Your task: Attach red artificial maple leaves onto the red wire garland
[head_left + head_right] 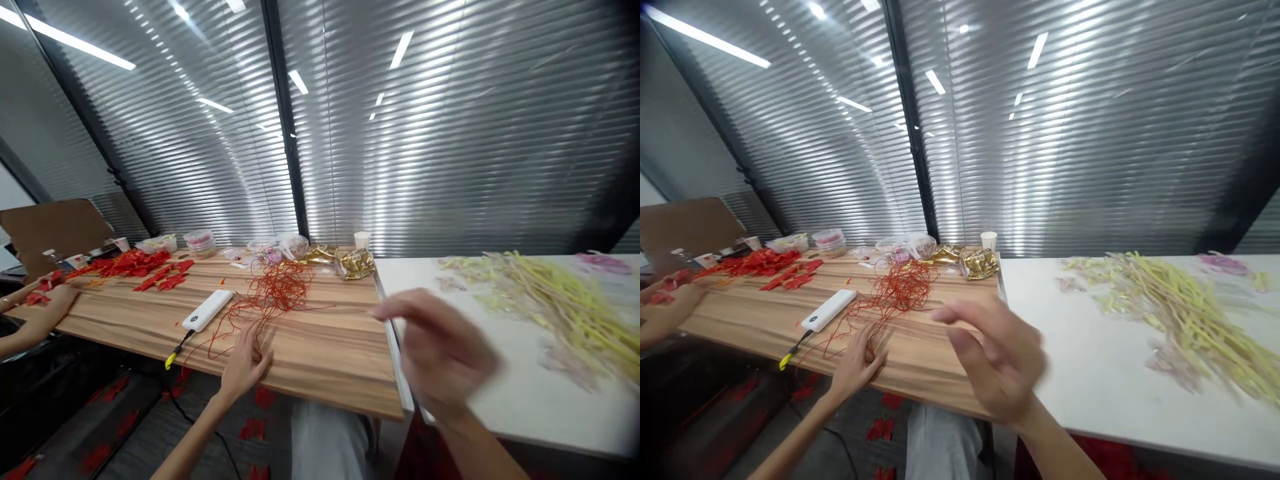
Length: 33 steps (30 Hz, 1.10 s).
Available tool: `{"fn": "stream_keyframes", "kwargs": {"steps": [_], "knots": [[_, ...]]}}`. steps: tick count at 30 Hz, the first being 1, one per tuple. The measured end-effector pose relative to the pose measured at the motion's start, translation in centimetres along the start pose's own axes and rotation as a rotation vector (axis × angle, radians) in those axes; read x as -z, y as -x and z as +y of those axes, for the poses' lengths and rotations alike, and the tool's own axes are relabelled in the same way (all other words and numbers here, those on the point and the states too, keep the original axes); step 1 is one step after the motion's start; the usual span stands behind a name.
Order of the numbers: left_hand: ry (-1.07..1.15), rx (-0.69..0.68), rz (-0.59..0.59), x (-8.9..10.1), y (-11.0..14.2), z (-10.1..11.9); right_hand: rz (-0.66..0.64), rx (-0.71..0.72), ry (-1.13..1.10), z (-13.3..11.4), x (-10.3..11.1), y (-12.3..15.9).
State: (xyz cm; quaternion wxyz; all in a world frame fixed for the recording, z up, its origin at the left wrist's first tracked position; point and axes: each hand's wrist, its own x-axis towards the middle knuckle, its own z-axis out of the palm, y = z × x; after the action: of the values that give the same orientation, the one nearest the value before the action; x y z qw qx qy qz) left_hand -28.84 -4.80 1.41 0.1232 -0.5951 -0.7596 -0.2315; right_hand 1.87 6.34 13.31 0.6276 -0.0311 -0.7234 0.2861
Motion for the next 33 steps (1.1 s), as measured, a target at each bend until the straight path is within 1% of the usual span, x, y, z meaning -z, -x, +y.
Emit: {"fn": "stream_keyframes", "kwargs": {"steps": [1, 2, 3, 5, 6, 7, 9, 12, 15, 17, 19, 20, 22, 25, 28, 30, 31, 33], "knots": [[-0.003, -0.004, 0.005, -0.1, 0.0, -0.1, -0.03, -0.028, 0.011, 2.1, -1.7, -1.1], [-0.012, -0.008, 0.007, -0.1, 0.1, -0.2, -0.089, -0.072, 0.036, 4.3, -3.5, -1.8], [-0.025, -0.015, 0.01, -0.2, 0.1, -0.4, -0.202, -0.116, 0.088, 6.5, -5.2, -2.0], [-0.053, -0.029, 0.013, -0.2, 0.0, -0.6, -0.464, -0.191, 0.235, 10.7, -8.1, -1.3], [-0.066, -0.033, 0.012, -0.3, -0.2, -0.7, -0.579, -0.207, 0.311, 12.4, -9.2, -0.6], [-0.08, -0.038, 0.008, -0.3, -0.5, -0.7, -0.665, -0.212, 0.387, 13.9, -10.0, 0.2], [-0.124, -0.041, 0.007, -0.5, -1.4, -0.3, -0.732, -0.256, 0.532, 16.1, -10.9, 1.6], [-0.253, -0.043, 0.046, -1.2, -3.8, 0.9, -0.738, -0.306, 0.664, 18.0, -11.4, 2.8], [-0.367, -0.147, 0.067, -2.5, -6.7, 2.5, -0.739, -0.304, 0.709, 19.1, -11.4, 3.2], [-0.385, -0.189, 0.057, -3.6, -8.4, 3.4, -0.762, -0.288, 0.699, 19.4, -11.4, 3.3], [-0.374, -0.169, 0.017, -4.8, -9.8, 3.8, -0.778, -0.277, 0.665, 19.4, -11.2, 3.4], [-0.369, -0.134, -0.001, -5.2, -10.4, 3.7, -0.781, -0.28, 0.643, 19.2, -11.1, 3.4], [-0.371, -0.035, -0.013, -5.9, -11.1, 3.4, -0.788, -0.314, 0.621, 18.6, -10.8, 3.3], [-0.387, 0.084, 0.011, -6.3, -11.8, 2.2, -0.813, -0.366, 0.686, 17.4, -10.6, 3.2], [-0.395, 0.125, 0.03, -6.2, -12.2, 0.6, -0.885, -0.313, 0.74, 16.4, -10.1, 3.5], [-0.399, 0.117, 0.048, -6.1, -12.4, -0.5, -0.956, -0.264, 0.733, 16.0, -8.8, 4.0], [-0.401, 0.11, 0.058, -6.0, -12.5, -1.0, -0.981, -0.241, 0.733, 15.9, -7.8, 4.3], [-0.404, 0.104, 0.083, -5.9, -12.8, -1.8, -0.989, -0.199, 0.753, 15.9, -4.8, 5.0]]}}
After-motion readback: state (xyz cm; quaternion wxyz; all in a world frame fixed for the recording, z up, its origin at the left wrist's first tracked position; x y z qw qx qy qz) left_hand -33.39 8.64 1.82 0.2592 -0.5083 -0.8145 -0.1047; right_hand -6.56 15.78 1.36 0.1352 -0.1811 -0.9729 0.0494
